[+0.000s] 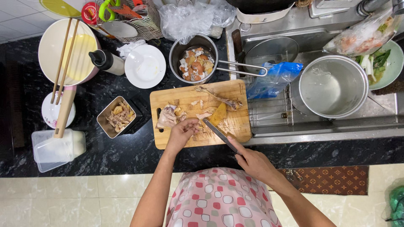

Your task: The person strips pieces of meat from a cooked chicken carcass on a wooden cutting board using a knife and puts the meat into a metal container.

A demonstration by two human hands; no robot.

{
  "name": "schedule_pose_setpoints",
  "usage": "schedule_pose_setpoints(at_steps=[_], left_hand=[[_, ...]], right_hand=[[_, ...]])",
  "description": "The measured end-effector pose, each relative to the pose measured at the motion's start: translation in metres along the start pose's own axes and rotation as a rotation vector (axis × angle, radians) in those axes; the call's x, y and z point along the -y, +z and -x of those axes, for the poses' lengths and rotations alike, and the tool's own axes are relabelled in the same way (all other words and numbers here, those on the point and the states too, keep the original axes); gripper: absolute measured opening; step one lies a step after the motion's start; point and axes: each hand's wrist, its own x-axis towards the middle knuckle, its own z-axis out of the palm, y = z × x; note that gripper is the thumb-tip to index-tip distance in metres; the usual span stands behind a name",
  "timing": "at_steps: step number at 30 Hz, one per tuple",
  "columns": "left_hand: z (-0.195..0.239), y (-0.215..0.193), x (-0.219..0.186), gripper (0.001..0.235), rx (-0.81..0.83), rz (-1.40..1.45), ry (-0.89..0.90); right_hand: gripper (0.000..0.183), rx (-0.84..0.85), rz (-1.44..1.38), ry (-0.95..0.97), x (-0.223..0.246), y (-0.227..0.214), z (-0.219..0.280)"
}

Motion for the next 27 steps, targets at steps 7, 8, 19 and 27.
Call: schedule_pose_setpoints(at_steps=[7, 8, 19, 27], left_hand=[[-0.005, 0.011, -0.012, 0.030, 0.050, -0.051, -0.009], [-0.006, 0.015, -0.018, 0.028, 0.004, -0.172, -0.061], [0.021, 0.032, -0.060, 0.014, -0.151, -0.585, 0.242], [0.032, 0.040, -0.056, 0.013, -0.283, -0.695, 0.203]], right_hand=[[0.074, 0.002, -0.002, -0.043, -0.003, 0.004, 0.003], [0.074, 0.005, 0.004, -0.037, -0.004, 0.006, 0.003], [0.073, -0.021, 0.004, 0.030, -0.008, -0.001, 0.006], [0.073, 0.107, 0.047, 0.024, -0.001, -0.004, 0.000]])
